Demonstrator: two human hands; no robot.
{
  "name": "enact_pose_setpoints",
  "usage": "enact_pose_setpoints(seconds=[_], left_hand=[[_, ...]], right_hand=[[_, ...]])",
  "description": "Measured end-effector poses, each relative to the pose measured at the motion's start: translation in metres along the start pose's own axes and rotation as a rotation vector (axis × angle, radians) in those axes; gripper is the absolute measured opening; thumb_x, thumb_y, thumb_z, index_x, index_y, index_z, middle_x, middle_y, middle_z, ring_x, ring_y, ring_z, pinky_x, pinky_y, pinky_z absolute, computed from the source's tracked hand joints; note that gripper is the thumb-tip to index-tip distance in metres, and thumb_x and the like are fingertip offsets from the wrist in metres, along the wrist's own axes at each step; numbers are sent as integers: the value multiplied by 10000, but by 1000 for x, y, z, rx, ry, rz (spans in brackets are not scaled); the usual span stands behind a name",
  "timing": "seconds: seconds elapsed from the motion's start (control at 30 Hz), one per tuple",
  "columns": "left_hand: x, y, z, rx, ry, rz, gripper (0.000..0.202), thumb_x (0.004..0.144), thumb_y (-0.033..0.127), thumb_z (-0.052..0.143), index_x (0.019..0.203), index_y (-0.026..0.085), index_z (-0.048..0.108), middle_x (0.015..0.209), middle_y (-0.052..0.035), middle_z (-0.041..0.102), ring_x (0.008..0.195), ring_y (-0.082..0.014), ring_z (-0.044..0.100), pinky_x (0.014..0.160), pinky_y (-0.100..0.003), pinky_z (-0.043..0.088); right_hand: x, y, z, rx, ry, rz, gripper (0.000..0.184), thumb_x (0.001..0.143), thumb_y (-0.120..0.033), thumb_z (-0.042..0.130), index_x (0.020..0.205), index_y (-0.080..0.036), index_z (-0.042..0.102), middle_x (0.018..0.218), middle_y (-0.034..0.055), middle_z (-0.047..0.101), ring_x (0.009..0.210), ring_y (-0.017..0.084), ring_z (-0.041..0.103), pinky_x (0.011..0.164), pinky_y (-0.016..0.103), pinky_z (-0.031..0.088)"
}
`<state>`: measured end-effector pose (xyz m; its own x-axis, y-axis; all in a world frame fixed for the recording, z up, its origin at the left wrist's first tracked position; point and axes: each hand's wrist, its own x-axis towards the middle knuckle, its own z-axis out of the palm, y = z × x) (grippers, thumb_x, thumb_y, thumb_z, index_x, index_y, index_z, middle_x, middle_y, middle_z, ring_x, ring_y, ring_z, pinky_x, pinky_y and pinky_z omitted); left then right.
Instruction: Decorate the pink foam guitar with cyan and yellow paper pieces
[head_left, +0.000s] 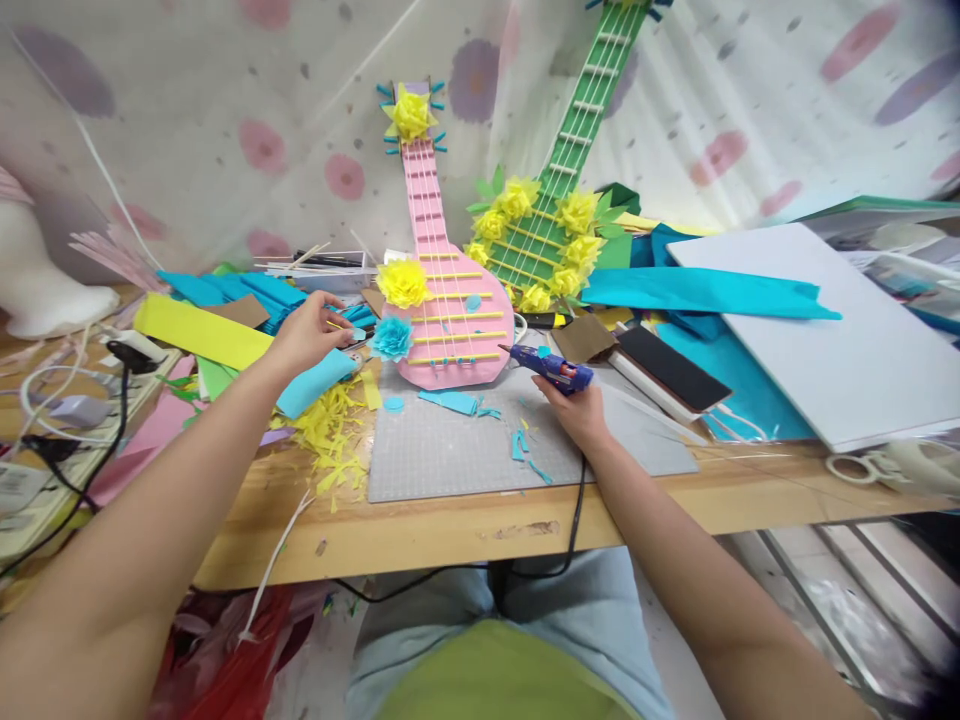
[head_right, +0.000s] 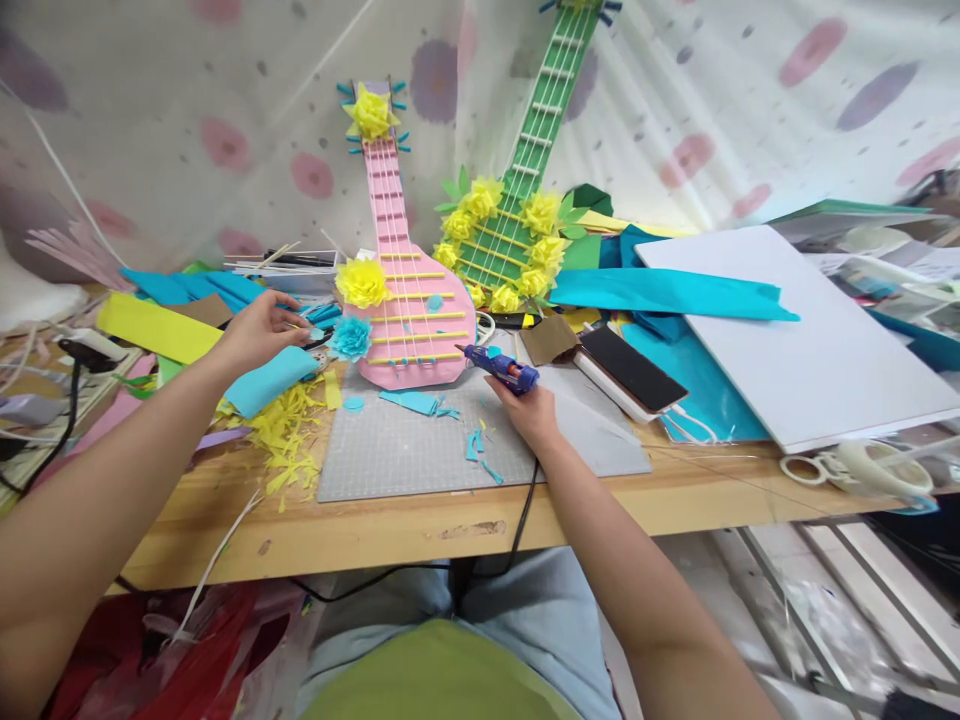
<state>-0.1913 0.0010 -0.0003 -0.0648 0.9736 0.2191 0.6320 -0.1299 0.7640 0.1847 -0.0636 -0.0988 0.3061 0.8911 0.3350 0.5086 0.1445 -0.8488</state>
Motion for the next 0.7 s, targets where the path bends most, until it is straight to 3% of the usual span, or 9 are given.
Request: enact_pose_setpoints(seconds=[0.2, 0.4, 0.7], left_hand=[[12, -11, 8, 24, -55, -17, 439, 550, 231, 728, 921, 221, 493, 689, 24, 655, 647, -187, 651, 611, -283, 496], [13, -3, 15, -79, -107, -127, 421, 529, 163, 737, 864, 214, 485, 637, 26, 646, 566, -175, 636, 579, -284, 507], [20, -1, 23, -250, -193, -187, 430, 502, 95, 739, 836, 192, 486, 605, 28, 645, 508, -151, 623, 602, -310, 534]], right_hand=[[0, 0, -1, -10, 47, 45, 430, 577, -595, 652, 658, -175, 610, 553, 5, 557, 531, 158, 508, 521, 284, 428], [0, 2, -2, -5, 36, 85, 442, 572, -587, 665, 716, -171, 627, 644, 29, 602, 620, 188, 558, 616, 321, 464], [-2, -2, -1, 23, 30, 89, 412, 585, -549, 675, 768, -183, 634, 683, 33, 626, 669, 207, 575, 660, 345, 478]])
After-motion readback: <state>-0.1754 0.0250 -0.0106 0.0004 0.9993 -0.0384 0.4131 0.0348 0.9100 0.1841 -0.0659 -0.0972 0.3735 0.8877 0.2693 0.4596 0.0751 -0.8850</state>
